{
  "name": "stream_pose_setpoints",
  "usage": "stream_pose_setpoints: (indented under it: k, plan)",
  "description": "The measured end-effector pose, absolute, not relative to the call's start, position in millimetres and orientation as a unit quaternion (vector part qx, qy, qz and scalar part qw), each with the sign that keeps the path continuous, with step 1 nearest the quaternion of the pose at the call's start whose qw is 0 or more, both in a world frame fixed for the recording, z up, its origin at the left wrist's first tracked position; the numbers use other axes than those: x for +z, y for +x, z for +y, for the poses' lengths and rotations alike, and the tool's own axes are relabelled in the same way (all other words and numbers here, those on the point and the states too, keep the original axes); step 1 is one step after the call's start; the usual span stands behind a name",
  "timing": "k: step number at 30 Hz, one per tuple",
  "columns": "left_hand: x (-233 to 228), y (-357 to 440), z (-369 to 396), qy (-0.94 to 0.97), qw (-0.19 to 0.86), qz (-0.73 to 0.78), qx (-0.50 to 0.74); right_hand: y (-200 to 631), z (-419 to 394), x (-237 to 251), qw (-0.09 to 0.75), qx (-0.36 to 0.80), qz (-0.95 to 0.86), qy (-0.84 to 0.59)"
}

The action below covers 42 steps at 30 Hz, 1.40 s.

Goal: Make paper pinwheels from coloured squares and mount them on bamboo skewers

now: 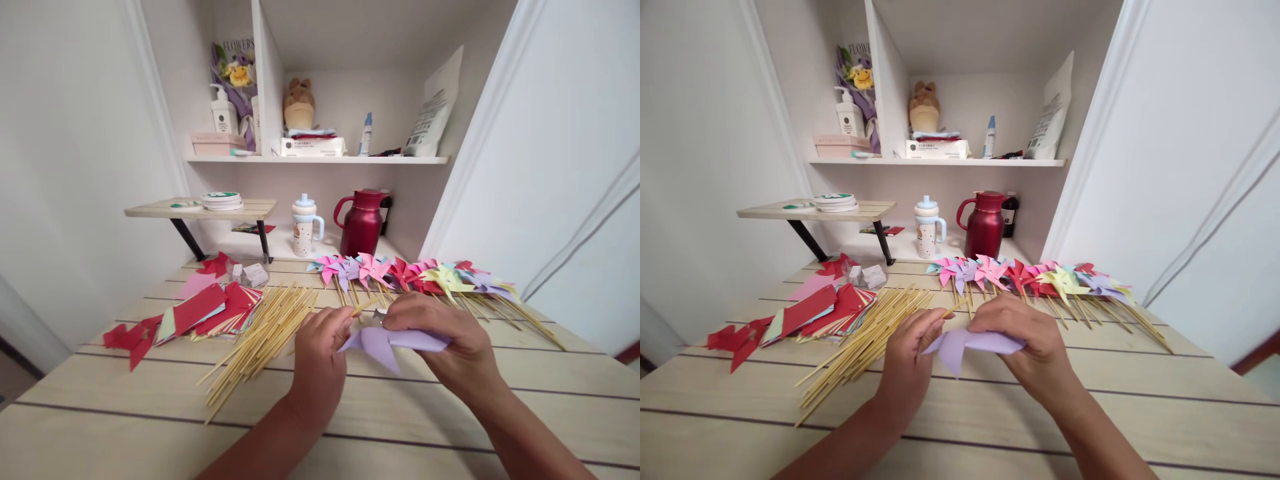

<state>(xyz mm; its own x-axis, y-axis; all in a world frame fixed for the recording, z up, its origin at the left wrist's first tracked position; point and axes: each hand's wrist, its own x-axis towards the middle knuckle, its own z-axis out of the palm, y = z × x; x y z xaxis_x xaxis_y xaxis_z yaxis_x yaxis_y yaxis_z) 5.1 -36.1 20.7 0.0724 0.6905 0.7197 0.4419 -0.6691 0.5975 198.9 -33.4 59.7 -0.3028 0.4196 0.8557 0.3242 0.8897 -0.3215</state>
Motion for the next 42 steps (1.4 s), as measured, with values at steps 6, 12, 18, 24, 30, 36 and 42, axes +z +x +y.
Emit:
stream_pose_setpoints:
  k: [6, 12, 18, 24, 30, 36, 42]
  plan:
    - [25, 6, -43, 0.75, 0.029, 0.36, 0.553, 201, -36, 63, 0.575, 0.02, -0.785, -0.228]
    - [30, 6, -49, 0.757, -0.015, 0.352, 0.55, 200, -38, 64, 0.57, 0.011, -0.793, -0.216]
    - [30, 6, -51, 0.761, -0.021, 0.347, 0.548, 200, -39, 64, 0.576, 0.023, -0.787, -0.22]
    - [32, 7, -54, 0.753, -0.046, 0.345, 0.558, 200, -39, 62, 0.577, 0.024, -0.784, -0.228]
    - [35, 8, -57, 0.743, -0.046, 0.344, 0.572, 201, -40, 63, 0.579, 0.023, -0.786, -0.214]
    - [37, 8, -59, 0.74, -0.058, 0.339, 0.579, 199, -39, 64, 0.583, 0.019, -0.783, -0.215]
    - [37, 9, -59, 0.726, -0.065, 0.341, 0.594, 198, -39, 65, 0.581, 0.023, -0.786, -0.212]
